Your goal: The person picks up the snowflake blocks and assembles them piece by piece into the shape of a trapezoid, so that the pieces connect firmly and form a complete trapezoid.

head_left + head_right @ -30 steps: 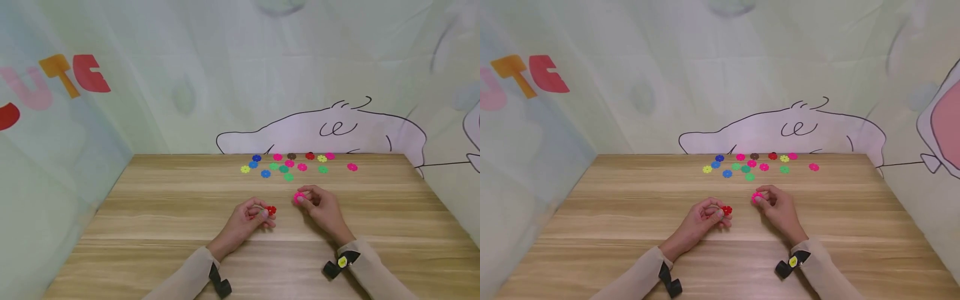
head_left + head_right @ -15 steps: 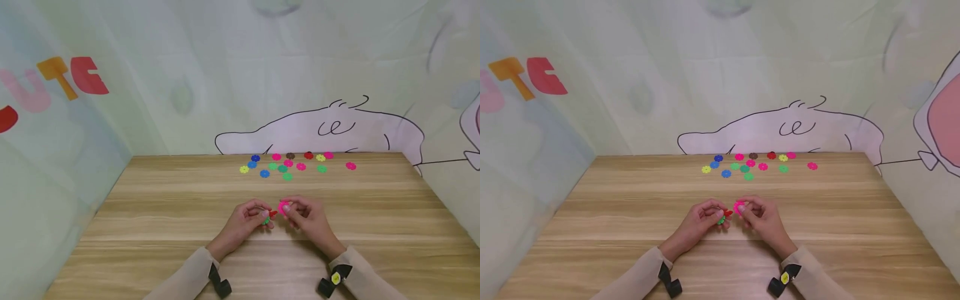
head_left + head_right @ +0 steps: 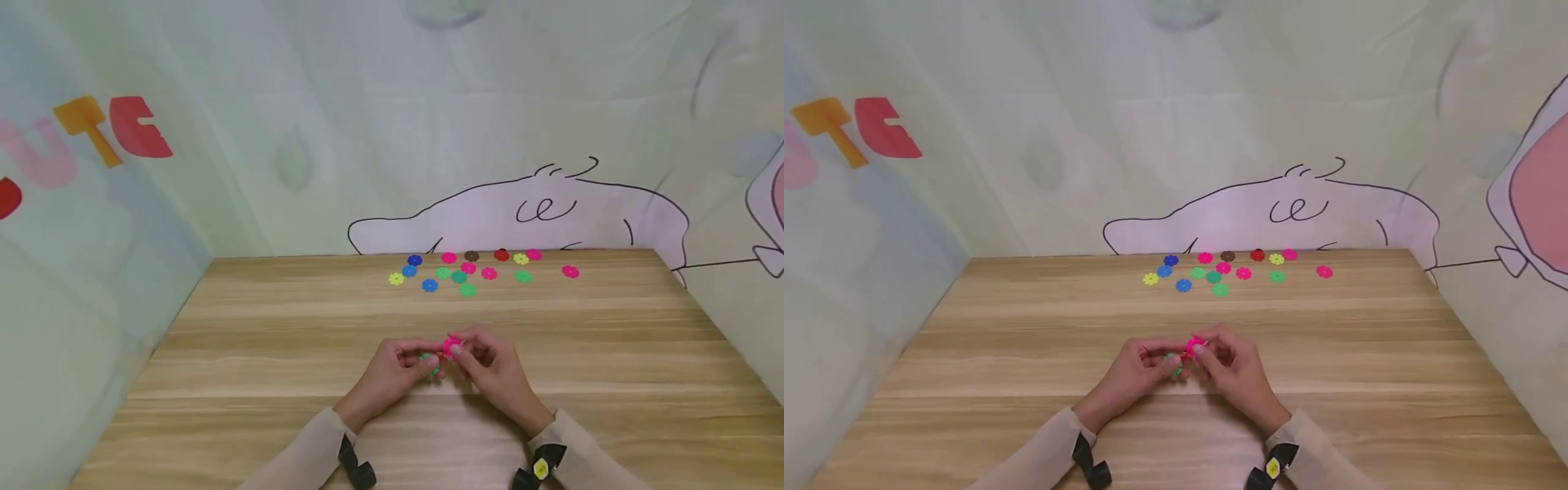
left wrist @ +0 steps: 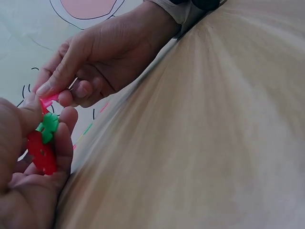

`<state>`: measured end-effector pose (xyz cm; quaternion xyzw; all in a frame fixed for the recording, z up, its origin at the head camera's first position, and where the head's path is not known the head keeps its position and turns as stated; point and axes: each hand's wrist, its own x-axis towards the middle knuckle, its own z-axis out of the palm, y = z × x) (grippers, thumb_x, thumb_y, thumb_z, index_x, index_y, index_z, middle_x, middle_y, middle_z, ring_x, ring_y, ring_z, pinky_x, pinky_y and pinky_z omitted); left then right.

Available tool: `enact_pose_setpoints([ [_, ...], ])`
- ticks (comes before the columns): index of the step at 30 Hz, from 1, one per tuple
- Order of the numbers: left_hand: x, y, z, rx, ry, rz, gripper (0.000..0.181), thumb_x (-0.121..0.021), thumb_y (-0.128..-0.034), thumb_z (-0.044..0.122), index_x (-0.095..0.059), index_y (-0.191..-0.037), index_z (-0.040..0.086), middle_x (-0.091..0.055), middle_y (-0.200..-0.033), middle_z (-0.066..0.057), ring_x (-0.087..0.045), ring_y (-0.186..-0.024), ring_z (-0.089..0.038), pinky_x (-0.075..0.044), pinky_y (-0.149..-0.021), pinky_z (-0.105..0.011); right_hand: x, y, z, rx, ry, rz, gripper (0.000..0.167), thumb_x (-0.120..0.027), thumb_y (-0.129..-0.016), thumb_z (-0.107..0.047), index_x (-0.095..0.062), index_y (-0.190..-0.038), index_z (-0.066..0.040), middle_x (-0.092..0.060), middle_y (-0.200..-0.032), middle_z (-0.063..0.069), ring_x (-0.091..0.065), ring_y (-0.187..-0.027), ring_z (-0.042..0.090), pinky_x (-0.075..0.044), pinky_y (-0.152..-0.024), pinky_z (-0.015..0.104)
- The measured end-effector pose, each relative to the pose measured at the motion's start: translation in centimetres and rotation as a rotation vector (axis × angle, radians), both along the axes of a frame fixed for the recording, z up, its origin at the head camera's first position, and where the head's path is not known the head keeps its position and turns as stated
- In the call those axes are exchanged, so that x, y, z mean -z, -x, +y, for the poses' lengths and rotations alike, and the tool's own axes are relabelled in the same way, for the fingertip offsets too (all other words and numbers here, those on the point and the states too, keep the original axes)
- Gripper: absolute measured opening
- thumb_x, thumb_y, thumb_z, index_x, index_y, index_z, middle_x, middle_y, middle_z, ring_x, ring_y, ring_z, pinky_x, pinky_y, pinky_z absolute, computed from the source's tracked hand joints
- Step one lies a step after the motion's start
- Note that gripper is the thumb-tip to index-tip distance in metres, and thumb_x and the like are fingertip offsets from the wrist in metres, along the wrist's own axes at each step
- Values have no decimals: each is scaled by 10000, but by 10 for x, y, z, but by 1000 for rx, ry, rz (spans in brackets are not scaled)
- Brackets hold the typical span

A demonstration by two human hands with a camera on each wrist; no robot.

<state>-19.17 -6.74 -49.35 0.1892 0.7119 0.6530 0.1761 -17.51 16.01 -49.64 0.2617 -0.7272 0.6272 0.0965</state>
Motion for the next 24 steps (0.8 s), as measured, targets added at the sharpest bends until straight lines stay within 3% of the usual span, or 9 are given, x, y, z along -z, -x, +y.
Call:
enact_pose_setpoints([
  [8,-1,-5,2,-14,-19,58,284,-734,-1034,208,-774,-1258,37,-822,-1031,-232,-810,-858,-101,-583,-719,-189,-1,-1,0,-16,-65,-41,201,-674,-1015,38,-715,-1212,34,-678,-733,122,-638,-609,54,-520,-508,251],
  [15,0,-5,3,-15,-50,55,293,-725,-1038,183,-745,-1291,36,-803,-1022,-278,-803,-829,-93,-573,-690,-191,0,-1,-1,20,-89,-46,207,-666,-1022,31,-717,-1222,26,-667,-713,101,-632,-594,76,-502,-506,242],
  [19,-1,-4,3,-36,-59,27,375,-720,-1043,199,-670,-1405,113,-780,-1082,-277,-806,-835,-110,-588,-722,-217,-1,7,-1,135,-102,-64,197,-619,-1072,-33,-707,-1243,8,-658,-688,89,-606,-587,61,-495,-521,249],
  [24,-5,-2,5,-25,-59,-9,493,-674,-1073,222,-543,-1547,182,-744,-1198,-270,-802,-883,-110,-610,-804,-239,0,39,10,442,-258,0,189,-613,-1064,-42,-738,-1202,-10,-696,-751,78,-558,-636,69,-464,-590,236],
])
